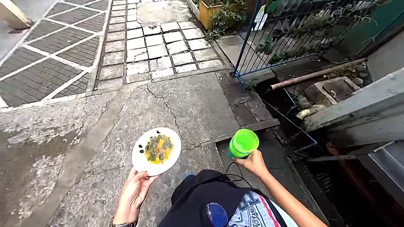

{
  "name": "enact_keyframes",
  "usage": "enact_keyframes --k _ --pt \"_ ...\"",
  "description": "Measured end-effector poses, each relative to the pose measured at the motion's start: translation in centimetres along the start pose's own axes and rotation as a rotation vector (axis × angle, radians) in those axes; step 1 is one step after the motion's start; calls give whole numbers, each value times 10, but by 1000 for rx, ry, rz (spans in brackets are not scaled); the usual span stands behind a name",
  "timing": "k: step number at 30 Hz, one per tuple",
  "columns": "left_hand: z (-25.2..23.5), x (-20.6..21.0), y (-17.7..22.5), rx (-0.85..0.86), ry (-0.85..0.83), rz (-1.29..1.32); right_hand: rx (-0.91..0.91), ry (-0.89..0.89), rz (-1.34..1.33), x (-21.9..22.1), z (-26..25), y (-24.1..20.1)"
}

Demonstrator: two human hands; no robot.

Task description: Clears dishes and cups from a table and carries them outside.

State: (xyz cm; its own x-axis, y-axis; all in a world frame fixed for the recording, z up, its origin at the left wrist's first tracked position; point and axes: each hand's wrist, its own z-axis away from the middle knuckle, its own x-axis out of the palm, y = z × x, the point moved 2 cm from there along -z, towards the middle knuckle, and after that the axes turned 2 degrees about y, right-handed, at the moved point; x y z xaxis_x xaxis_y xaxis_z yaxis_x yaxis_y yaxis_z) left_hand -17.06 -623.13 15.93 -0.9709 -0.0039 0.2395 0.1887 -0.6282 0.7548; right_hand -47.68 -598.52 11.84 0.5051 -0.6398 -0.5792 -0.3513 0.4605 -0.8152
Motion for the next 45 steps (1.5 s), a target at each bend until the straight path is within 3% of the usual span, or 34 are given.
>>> enact_keyframes --k 6,9,12,17,22,27,32,38,45 --pt "-158 162 76 7 10 -4 -288 -96 -249 68 -270 -95" --pt "-244 238 118 34 -18 -54 -284 -69 -264 97 -379 -96" --pt "-324 330 164 33 -43 -78 -147 -21 -227 100 -487 -84" --pt "-440 483 230 17 -72 -137 80 70 -77 69 -632 -37" --pt "-568 651 247 40 -93 -162 199 219 -19 38 -797 31" --pt "-676 834 259 -2 -94 -161 162 183 -68 9 -1018 29" --pt "-776 1023 272 -27 -144 -197 -28 167 -165 -17 -1239 6" --pt "-906 1267 285 -27 -310 -306 51 353 -268 -45 -1464 60" --pt "-985 1579 293 -76 -491 -476 473 691 -261 -173 -1611 152"
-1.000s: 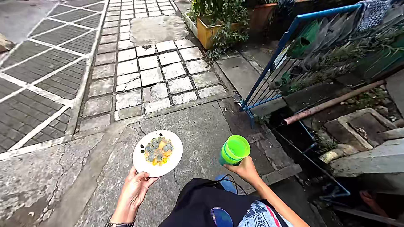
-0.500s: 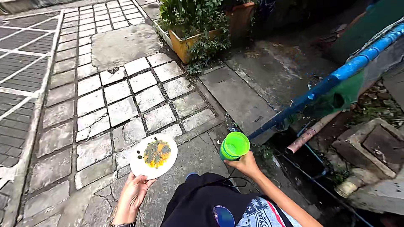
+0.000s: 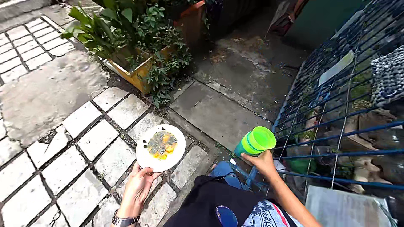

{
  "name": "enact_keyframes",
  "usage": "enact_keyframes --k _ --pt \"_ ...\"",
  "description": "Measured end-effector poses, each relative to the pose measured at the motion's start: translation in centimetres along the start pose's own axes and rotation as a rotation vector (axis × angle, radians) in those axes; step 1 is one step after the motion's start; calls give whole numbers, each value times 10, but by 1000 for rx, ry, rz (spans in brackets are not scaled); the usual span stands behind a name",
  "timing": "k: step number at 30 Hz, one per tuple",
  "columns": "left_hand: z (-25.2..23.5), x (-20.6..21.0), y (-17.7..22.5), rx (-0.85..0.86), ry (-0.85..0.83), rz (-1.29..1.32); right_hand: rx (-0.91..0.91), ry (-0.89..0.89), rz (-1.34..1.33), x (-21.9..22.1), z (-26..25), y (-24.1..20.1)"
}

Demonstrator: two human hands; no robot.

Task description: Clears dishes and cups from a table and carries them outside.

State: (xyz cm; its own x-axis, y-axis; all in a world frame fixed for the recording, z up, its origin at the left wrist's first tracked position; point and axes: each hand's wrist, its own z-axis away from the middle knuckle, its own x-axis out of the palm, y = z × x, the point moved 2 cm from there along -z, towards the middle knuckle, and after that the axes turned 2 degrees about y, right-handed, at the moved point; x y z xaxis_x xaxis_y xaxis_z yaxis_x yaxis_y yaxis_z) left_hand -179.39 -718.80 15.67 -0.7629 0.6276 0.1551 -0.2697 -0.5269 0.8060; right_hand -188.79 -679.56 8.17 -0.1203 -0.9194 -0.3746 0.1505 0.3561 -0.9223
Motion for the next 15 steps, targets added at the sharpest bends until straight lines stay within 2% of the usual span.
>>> enact_keyframes --k 3,7,11,15 --pt "-85 104 36 16 -58 -25 31 147 68 -22 -98 16" --pt "-179 249 64 15 -81 -41 50 246 121 -37 -246 27" --pt "-255 401 101 -58 -127 -91 65 270 114 -39 -406 -20" --pt "-318 555 139 -77 -205 -133 -36 255 51 -44 -564 -81"
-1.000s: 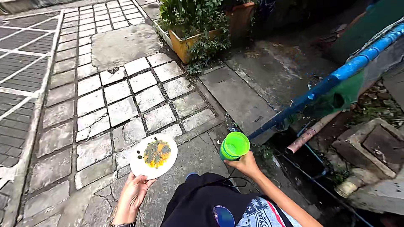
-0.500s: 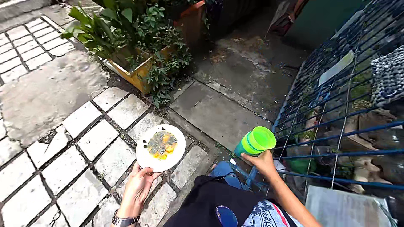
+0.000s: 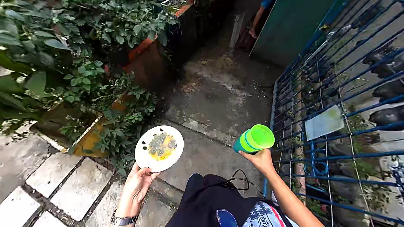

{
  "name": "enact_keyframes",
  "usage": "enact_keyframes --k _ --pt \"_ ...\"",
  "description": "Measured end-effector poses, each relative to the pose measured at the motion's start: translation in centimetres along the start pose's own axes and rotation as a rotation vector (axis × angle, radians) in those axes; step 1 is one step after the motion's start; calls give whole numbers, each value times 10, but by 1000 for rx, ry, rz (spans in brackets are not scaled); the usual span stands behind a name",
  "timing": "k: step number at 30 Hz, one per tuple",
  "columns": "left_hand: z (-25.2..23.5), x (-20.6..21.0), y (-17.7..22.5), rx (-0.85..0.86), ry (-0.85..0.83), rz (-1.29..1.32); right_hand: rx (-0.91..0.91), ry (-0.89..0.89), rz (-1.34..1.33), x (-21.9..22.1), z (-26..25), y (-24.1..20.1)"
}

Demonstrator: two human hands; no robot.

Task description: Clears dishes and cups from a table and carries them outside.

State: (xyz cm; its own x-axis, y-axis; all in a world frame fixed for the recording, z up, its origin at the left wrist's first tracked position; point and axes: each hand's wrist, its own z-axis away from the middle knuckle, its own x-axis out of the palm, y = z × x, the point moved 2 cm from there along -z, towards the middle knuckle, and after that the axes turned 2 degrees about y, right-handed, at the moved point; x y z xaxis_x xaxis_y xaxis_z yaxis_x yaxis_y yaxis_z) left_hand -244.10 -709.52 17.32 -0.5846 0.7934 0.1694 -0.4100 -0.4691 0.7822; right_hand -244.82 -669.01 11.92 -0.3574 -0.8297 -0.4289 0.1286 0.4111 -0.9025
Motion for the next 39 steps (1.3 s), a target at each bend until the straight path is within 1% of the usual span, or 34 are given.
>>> enact_keyframes --k 3,6,8,10,12,15,18,20,22,24,29,31,34,37,39 --pt "-74 100 42 14 -69 -28 -26 17 -31 24 -111 -24" --pt "-148 197 75 10 -152 -73 -23 69 -12 37 -202 -20" --pt "-199 264 107 11 -217 -106 12 147 2 41 -261 -17" --pt "-241 336 131 -3 -273 -122 90 217 27 30 -314 -14" --pt "-276 402 155 -24 -299 -154 177 273 53 19 -356 -5" --pt "-330 507 187 -32 -344 -178 230 383 116 -1 -427 12" --pt "-387 613 202 -28 -397 -178 279 473 143 -21 -504 37" --pt "-418 679 202 -30 -394 -179 294 497 167 -33 -563 55" --pt "-447 746 207 -42 -403 -154 275 487 179 -44 -646 62" --pt "-473 812 216 -60 -398 -140 242 469 170 -48 -737 58" --pt "-529 958 245 -89 -411 -160 80 357 151 -53 -961 -2" --pt "-555 1014 258 -89 -424 -169 9 342 171 -51 -1047 -22" --pt "-600 1096 275 -94 -469 -182 -75 355 214 -50 -1166 -40" --pt "-652 1175 289 -92 -530 -189 -114 405 210 -55 -1268 -40" --pt "-683 1231 307 -97 -565 -183 -123 464 179 -63 -1335 -46"
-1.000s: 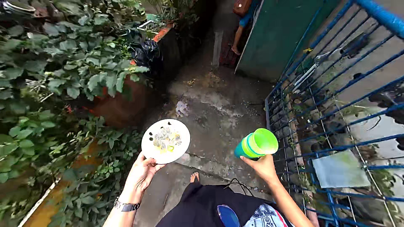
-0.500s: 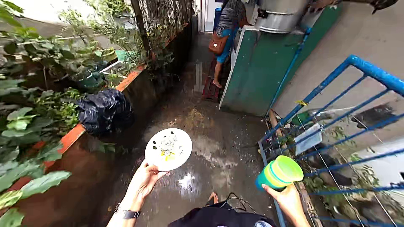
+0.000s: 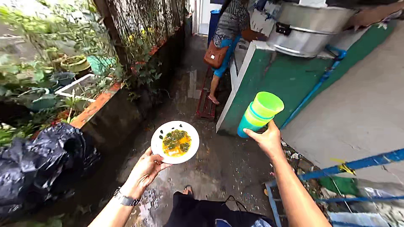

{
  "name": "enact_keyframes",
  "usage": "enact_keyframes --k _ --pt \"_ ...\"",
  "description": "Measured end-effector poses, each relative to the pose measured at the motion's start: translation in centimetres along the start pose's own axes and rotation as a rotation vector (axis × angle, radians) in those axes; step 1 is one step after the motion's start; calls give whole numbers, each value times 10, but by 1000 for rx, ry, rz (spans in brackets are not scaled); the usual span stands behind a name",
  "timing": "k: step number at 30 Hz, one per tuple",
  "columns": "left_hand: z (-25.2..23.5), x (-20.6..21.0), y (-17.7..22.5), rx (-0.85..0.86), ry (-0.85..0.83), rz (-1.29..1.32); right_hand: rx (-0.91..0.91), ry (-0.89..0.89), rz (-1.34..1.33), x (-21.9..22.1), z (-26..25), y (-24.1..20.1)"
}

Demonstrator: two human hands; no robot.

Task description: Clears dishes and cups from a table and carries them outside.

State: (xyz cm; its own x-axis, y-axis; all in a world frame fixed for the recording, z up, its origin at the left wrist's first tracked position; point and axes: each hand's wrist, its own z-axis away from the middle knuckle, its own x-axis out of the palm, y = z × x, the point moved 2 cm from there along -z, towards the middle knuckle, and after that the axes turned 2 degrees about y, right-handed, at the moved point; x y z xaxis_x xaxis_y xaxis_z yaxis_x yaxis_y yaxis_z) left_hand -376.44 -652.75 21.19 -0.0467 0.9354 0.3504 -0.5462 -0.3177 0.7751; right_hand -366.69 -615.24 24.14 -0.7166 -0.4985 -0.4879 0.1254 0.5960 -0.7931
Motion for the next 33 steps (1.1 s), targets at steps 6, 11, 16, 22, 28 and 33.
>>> enact_keyframes --k 6,11,16,22,28,33 --pt "-132 94 71 -51 -43 -43 81 143 113 20 -175 2" --pt "-234 174 101 -50 -96 -51 5 305 123 18 -328 11" --pt "-320 246 110 -51 -109 -4 -95 446 127 24 -481 29" --pt "-403 330 119 -104 -113 38 85 425 378 60 -593 53" --pt "-488 422 141 -113 -200 -12 234 486 446 91 -633 81" --pt "-569 501 154 -127 -351 -43 134 631 378 107 -636 102"
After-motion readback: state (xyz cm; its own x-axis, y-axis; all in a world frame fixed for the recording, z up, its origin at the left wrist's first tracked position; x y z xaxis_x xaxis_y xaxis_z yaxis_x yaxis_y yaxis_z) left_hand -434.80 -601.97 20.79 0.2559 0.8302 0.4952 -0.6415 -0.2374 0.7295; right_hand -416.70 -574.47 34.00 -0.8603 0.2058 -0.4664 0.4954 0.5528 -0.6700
